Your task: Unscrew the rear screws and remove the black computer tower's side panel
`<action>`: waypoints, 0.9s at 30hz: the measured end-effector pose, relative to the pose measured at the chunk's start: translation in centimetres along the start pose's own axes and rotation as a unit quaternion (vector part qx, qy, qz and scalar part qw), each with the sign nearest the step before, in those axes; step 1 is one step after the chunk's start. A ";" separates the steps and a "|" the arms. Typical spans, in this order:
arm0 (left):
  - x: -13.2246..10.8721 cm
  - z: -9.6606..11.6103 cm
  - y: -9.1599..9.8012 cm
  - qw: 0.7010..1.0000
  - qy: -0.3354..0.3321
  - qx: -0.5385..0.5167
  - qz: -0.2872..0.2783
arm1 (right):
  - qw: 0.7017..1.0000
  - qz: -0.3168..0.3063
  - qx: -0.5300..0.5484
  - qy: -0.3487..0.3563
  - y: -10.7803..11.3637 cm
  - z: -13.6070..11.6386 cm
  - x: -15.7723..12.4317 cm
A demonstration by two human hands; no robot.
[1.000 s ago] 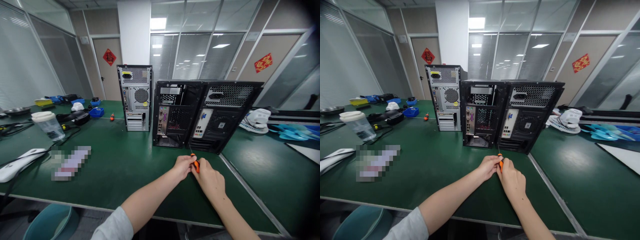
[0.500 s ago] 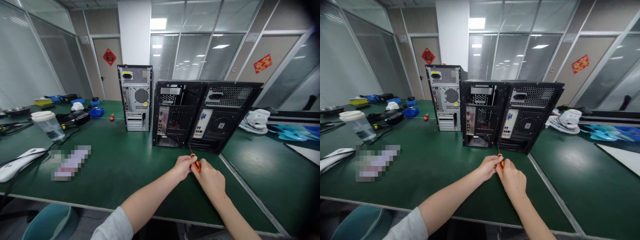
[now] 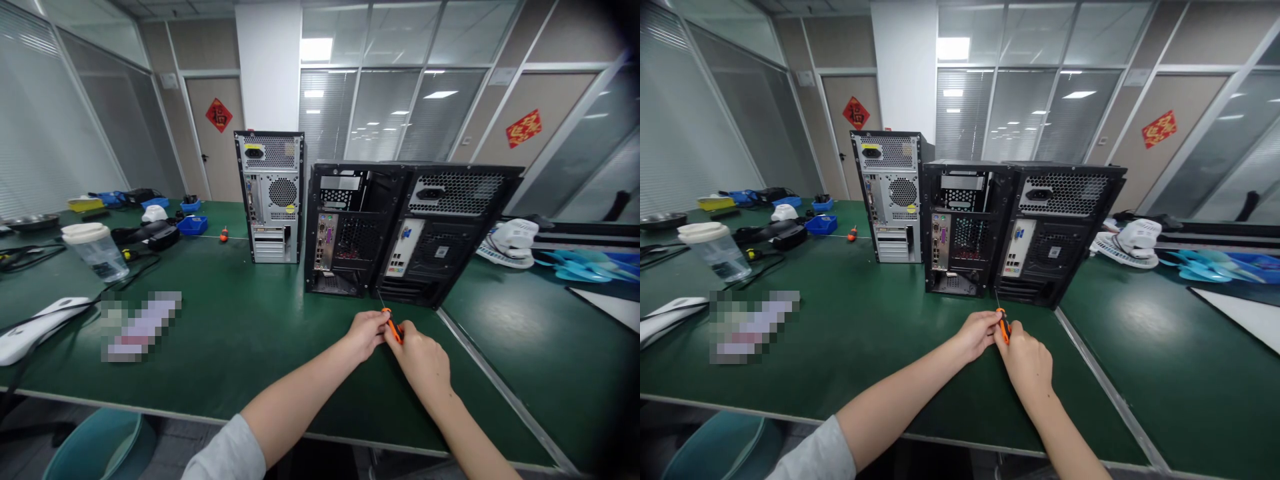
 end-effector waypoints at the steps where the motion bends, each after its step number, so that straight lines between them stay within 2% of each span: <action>1: 0.0 0.0 0.0 1.000 0.001 -0.003 0.001 | 1.000 -0.005 0.003 -0.001 0.0 0.0 0.0; 7: -0.2 0.1 -0.1 1.000 0.007 -0.021 -0.002 | 0.999 -0.011 0.043 -0.010 -0.5 0.5 0.2; 11: -0.4 0.3 -0.3 1.000 0.011 -0.029 -0.001 | 0.987 -0.018 0.158 -0.008 -1.5 1.3 0.7; 16: -0.6 0.4 -0.4 0.999 0.011 -0.034 0.001 | 0.945 -0.046 0.322 -0.026 -2.2 1.8 1.3; 23: -0.5 0.4 -0.4 0.999 0.007 -0.041 -0.004 | 0.905 -0.075 0.416 -0.050 -1.9 1.6 1.4; 27: -0.4 0.3 -0.3 0.999 0.005 -0.039 -0.010 | 0.858 -0.122 0.490 -0.092 -2.5 1.6 1.0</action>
Point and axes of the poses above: each hand's wrist, its own x-axis towards the middle knuckle, its own y-axis out of the back of the hand, z = x × y, the point moved 5 cm from there along x, towards the middle knuckle, and after that the axes turned 5 degrees about x, right-handed, at the moved point
